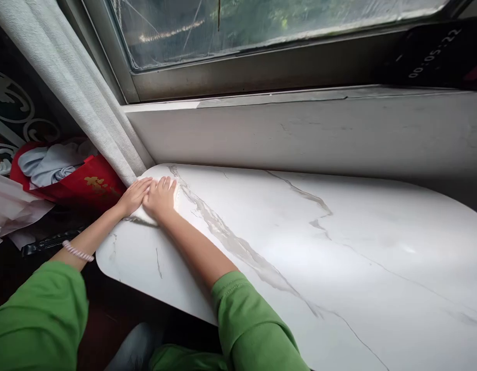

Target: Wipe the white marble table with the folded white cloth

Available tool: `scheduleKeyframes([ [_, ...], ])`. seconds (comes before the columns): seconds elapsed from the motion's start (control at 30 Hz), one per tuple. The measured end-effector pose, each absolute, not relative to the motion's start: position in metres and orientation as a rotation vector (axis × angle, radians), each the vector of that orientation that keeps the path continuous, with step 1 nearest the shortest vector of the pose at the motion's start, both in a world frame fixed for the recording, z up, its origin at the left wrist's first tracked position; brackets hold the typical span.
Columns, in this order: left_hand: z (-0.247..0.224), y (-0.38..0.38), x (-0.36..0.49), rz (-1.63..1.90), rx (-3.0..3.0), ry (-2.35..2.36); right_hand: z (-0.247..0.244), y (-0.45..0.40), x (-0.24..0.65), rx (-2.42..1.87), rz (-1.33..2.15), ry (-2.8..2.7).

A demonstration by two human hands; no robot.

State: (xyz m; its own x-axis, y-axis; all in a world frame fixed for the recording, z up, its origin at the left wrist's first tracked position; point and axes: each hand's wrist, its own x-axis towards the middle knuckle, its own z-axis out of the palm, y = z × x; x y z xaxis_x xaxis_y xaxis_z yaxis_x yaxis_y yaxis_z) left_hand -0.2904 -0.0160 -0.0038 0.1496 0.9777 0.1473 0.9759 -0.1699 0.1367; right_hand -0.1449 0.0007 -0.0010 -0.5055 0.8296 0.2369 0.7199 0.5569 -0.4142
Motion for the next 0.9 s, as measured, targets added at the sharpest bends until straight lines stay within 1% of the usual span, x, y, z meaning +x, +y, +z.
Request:
scheduleKeyframes([
  [0.1, -0.008, 0.044, -0.285, 0.329, 2.396, 2.000, -0.008, 0.052, -0.141, -1.310, 0.342, -2.354],
  [0.2, -0.009, 0.083, -0.277, 0.316, 2.432, 1.980, -0.014, 0.088, -0.135, -1.319, 0.302, -2.341],
  [0.3, -0.010, 0.099, -0.272, 0.292, 2.431, 1.993, -0.017, 0.106, -0.133, -1.308, 0.262, -2.349],
  [0.4, -0.011, 0.098, -0.269, 0.280, 2.435, 1.997, -0.018, 0.107, -0.131, -1.309, 0.237, -2.341],
  [0.53, -0.012, 0.081, -0.261, 0.272, 2.426, 2.021, -0.016, 0.091, -0.123, -1.306, 0.262, -2.367],
  [0.67, -0.010, 0.045, -0.241, 0.237, 2.444, 2.022, -0.012, 0.055, -0.102, -1.309, 0.259, -2.376],
  [0.77, -0.008, 0.002, -0.218, 0.244, 2.481, 2.006, -0.010, 0.014, -0.078, -1.305, 0.221, -2.384],
  [0.9, -0.011, -0.075, -0.176, 0.306, 2.542, 2.018, -0.011, -0.050, -0.032, -1.189, 0.168, -2.490],
])
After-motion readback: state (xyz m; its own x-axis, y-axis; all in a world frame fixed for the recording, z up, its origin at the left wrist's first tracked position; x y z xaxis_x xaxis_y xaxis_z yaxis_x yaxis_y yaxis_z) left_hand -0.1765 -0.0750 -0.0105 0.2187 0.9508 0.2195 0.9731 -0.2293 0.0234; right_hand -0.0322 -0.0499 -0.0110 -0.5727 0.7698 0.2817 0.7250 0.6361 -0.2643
